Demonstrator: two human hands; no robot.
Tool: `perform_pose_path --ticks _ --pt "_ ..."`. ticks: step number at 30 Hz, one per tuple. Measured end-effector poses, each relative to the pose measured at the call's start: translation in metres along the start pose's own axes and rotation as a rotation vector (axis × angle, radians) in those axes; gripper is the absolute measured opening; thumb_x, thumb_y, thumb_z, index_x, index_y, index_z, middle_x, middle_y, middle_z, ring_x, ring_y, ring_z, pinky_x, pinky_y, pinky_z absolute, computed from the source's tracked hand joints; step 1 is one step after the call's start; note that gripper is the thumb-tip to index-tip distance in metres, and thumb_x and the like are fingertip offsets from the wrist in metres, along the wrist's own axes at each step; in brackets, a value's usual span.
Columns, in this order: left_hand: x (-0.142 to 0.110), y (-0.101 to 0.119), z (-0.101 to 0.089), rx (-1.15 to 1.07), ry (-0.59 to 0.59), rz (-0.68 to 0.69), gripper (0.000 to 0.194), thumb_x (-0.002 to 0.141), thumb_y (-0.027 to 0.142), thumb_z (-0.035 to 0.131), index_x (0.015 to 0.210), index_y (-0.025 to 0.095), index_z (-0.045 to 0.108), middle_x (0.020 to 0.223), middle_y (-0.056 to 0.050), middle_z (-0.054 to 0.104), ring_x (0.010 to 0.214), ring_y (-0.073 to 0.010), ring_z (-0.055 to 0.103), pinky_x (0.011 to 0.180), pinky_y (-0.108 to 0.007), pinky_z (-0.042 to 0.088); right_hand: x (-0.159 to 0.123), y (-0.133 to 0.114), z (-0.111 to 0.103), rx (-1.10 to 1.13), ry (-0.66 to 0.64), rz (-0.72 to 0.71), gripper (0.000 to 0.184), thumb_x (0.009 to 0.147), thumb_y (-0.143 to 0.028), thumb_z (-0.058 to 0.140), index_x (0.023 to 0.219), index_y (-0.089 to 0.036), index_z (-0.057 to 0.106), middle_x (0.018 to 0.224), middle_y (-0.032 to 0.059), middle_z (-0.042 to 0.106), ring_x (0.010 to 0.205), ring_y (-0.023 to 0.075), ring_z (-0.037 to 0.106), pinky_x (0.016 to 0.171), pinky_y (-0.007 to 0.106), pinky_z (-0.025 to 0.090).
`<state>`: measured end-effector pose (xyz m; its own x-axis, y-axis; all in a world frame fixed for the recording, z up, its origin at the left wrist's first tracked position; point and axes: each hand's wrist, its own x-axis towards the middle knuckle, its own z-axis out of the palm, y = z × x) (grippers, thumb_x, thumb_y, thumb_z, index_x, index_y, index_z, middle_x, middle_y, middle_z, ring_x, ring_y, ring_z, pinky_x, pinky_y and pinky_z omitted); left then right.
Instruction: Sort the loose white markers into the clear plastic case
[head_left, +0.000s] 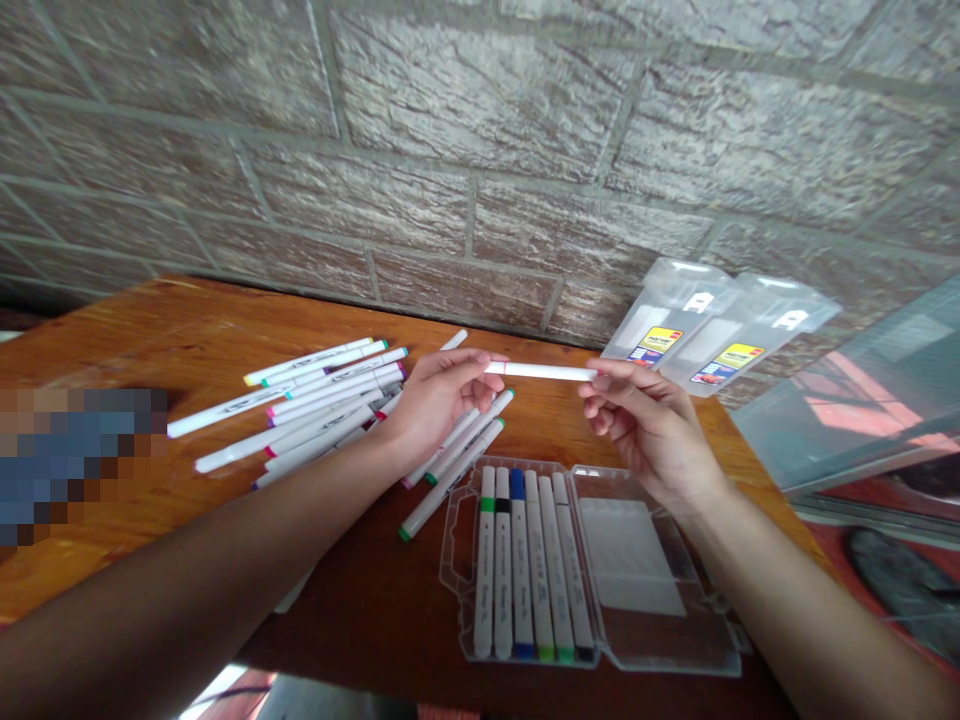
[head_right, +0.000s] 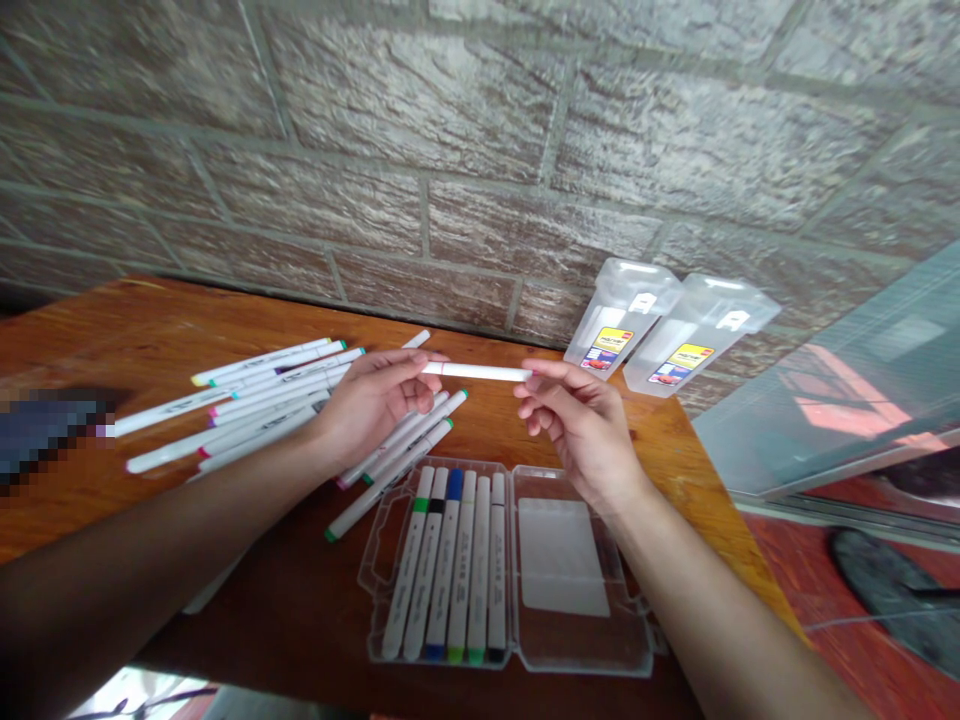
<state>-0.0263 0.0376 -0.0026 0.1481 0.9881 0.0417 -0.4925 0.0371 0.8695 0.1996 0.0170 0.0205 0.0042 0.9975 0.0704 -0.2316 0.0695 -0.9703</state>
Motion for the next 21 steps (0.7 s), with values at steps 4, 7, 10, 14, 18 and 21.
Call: perform_pose_path --ticks 4,7,10,14,18,21 --pt "-0.0005 0.0011 0.001 -0.008 -0.016 -0.002 0.025 0.078 0.03 0.081 0.092 0.009 0.079 0.069 -0.005 0.07 0.053 -0.0083 0.055 0.057 -0.023 0.044 0.0011 0.0029 -0.0014 -0.025 -0.034 -0.025 0.025 0.071 -0.028 0.09 0.095 -0.022 0.082 0.08 0.0025 0.078 0.061 0.0103 0.067 0.05 0.018 0.051" --pt "-0.0012 0.0021 0.0022 -0.013 -0.038 -0.001 0.028 0.079 0.032 0.082 0.095 0.009 0.079 0.069 -0.004 0.071 0.053 -0.008 0.055 0.058 -0.023 0.045 0.0027 0.0053 -0.0031 -0.023 -0.039 -0.041 0.026 0.074 -0.032 0.091 0.096 -0.021 0.081 0.082 0.0035 0.078 0.061 0.0101 0.068 0.05 0.018 0.052" --pt "-0.0024 0.0032 0.0029 -0.014 -0.065 0.003 0.031 0.079 0.032 0.082 0.099 0.009 0.08 0.072 -0.006 0.073 0.054 -0.008 0.056 0.058 -0.023 0.046 0.0045 0.0074 -0.005 -0.019 -0.026 -0.047 0.028 0.074 -0.035 0.091 0.095 -0.02 0.08 0.081 0.0035 0.078 0.06 0.0106 0.068 0.048 0.018 0.052" --pt "-0.0043 0.005 0.0026 -0.012 -0.104 0.0 0.032 0.081 0.031 0.081 0.103 0.009 0.08 0.077 -0.008 0.075 0.055 -0.0082 0.057 0.058 -0.022 0.047 0.006 0.0074 -0.0055 -0.017 0.006 -0.028 0.031 0.072 -0.039 0.091 0.094 -0.02 0.079 0.08 0.0033 0.078 0.058 0.0107 0.066 0.046 0.019 0.051" --pt "-0.0062 0.0066 0.0016 -0.006 -0.149 -0.019 0.033 0.083 0.03 0.079 0.109 0.01 0.079 0.083 -0.009 0.077 0.056 -0.0097 0.058 0.057 -0.024 0.048 0.0066 0.006 -0.0044 0.003 0.042 0.005 0.032 0.071 -0.04 0.092 0.09 -0.019 0.078 0.079 0.0034 0.078 0.056 0.01 0.065 0.045 0.018 0.05" --pt "-0.0076 0.0079 0.0012 -0.015 -0.182 -0.017 0.033 0.084 0.029 0.077 0.111 0.011 0.079 0.086 -0.01 0.077 0.058 -0.0104 0.058 0.059 -0.026 0.049 0.0071 0.0066 -0.0048 0.026 0.047 0.037 0.031 0.069 -0.04 0.093 0.086 -0.019 0.077 0.079 0.0039 0.078 0.055 0.0094 0.064 0.045 0.017 0.049"
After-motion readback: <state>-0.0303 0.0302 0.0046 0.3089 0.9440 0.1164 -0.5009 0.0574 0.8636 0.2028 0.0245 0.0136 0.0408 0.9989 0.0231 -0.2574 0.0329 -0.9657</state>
